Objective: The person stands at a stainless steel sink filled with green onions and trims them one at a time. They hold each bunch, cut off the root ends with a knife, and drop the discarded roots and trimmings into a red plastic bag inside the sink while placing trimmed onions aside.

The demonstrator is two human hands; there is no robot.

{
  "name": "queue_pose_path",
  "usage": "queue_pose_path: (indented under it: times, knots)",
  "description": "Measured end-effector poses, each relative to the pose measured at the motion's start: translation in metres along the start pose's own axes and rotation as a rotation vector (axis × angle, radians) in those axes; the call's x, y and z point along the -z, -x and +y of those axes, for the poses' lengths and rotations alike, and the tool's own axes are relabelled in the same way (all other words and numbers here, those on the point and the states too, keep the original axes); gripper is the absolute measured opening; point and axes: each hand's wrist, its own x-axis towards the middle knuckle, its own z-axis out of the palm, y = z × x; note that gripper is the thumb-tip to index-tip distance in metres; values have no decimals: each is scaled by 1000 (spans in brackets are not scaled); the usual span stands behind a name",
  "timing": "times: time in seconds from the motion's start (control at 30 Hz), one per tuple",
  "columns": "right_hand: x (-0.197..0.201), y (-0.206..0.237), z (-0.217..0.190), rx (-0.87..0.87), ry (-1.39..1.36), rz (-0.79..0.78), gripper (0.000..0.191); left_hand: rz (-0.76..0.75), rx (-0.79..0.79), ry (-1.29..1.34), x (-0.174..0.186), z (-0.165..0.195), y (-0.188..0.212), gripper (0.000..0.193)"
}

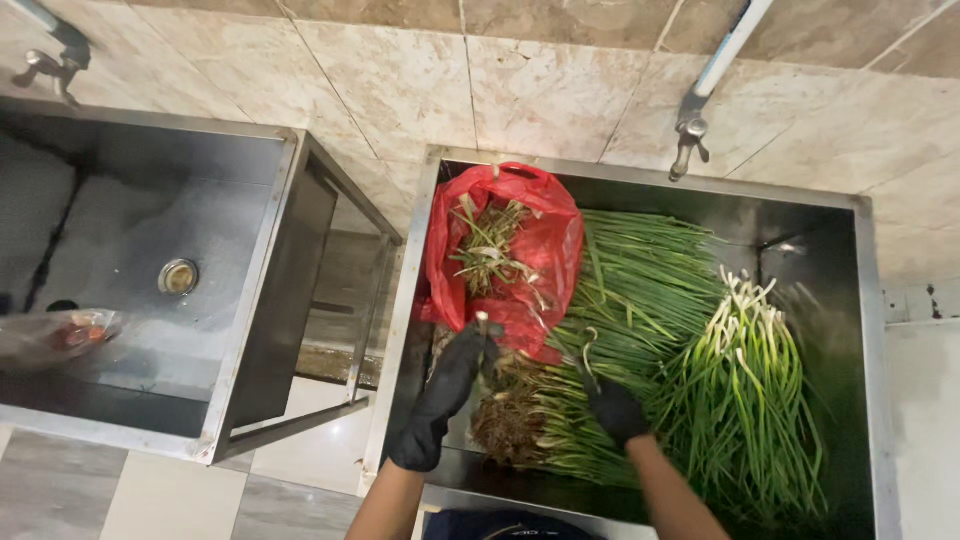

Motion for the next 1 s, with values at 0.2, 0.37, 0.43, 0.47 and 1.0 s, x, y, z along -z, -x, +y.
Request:
queue_pose_path:
  times: [0.2,0.37,0.43,0.47,1.0]
  knots:
    - [-18,23,-25,-20,-143,177,35,-76,20,556,-6,24,-24,25]
    - [23,3,-90,310,-641,334,22,-129,-83,420,-20,57,-18,29]
    - [40,0,-119,260,-717,21,25,-88,-108,158,-26,66,-15,33]
    - [47,-4,-134,311,-765,-84,21,-66,-128,28,-29,69,-16,35]
    - [16,-46,-146,468,-879,11,9,240,-240,-166,-34,32,-14,28]
